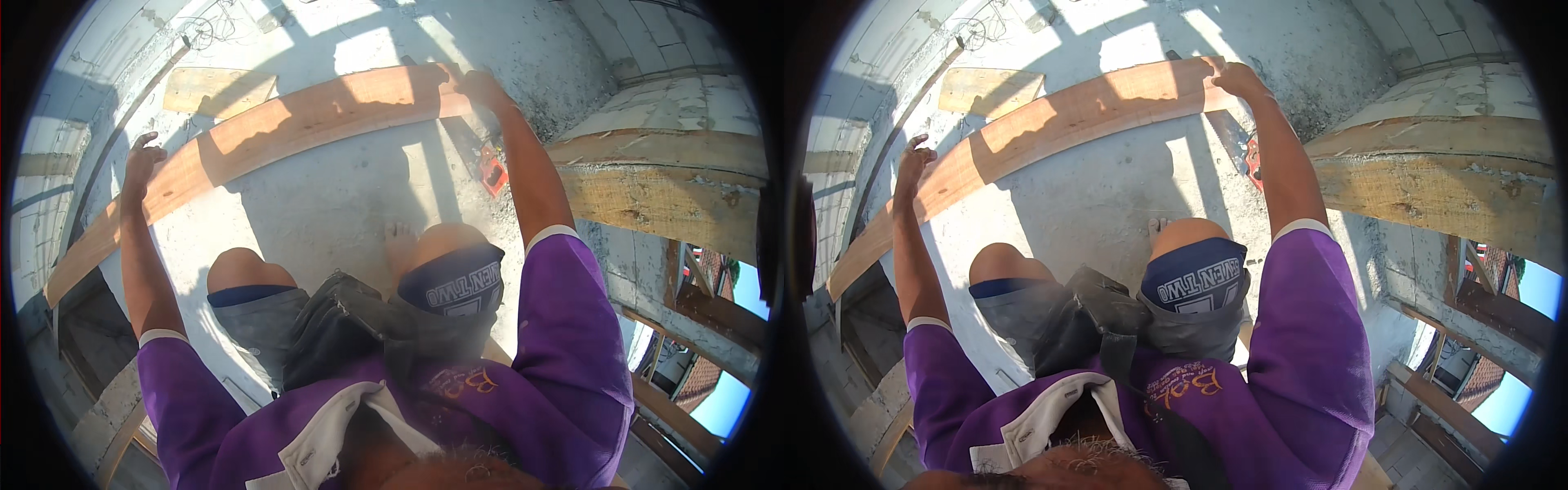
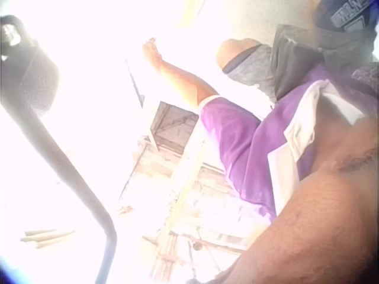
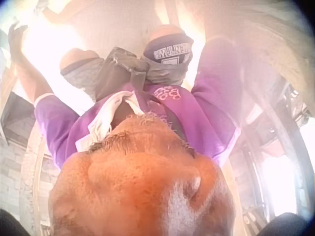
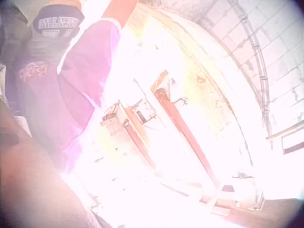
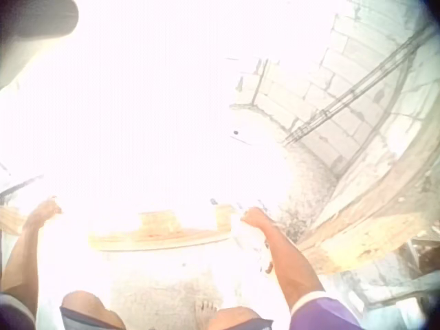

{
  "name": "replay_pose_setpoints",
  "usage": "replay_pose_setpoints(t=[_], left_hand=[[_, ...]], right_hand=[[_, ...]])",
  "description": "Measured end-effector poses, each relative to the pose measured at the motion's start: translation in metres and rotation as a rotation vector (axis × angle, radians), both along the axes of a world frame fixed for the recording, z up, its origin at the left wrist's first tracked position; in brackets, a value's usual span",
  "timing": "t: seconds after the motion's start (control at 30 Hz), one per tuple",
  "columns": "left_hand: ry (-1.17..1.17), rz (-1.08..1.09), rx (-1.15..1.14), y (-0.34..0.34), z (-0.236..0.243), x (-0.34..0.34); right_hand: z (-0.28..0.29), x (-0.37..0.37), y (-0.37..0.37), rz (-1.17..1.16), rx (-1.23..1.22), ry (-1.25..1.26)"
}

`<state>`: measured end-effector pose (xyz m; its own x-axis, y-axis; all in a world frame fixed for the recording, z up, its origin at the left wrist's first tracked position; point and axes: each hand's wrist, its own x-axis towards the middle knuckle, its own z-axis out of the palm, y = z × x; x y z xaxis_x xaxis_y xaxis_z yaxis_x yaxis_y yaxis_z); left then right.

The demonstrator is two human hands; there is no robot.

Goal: The person measures a wooden board with a tape measure, marks a line with a marker, and سپس cuts the board using a hand saw while supporting the wood with their other hand and knee.

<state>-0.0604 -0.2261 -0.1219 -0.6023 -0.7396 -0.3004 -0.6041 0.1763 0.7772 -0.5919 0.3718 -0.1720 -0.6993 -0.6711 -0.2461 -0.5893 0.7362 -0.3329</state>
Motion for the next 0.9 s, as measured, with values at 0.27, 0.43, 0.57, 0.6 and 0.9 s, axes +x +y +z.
replay_pose_setpoints(t=[0.27, 0.43, 0.57, 0.6, 0.9], left_hand=[[-0.071, -0.012, -0.343, 0.004, 0.173, -0.052], [-0.324, -0.185, -0.374, 0.039, 0.2, -0.125], [-0.472, -0.239, -0.447, 0.042, 0.235, -0.177], [-0.411, -0.218, -0.481, 0.038, 0.25, -0.186], [-0.076, 0.203, 0.012, 0.033, 0.183, -0.141]], right_hand=[[-0.195, -0.071, 0.012, -0.528, 0.112, -0.203], [-0.303, -0.077, 0.037, -0.46, 0.0, -0.386], [-0.323, -0.089, 0.04, -0.579, 0.076, -0.412], [-0.323, -0.091, 0.043, -0.592, 0.246, -0.406], [-0.239, -0.074, 0.057, -0.617, -0.064, -0.593]])
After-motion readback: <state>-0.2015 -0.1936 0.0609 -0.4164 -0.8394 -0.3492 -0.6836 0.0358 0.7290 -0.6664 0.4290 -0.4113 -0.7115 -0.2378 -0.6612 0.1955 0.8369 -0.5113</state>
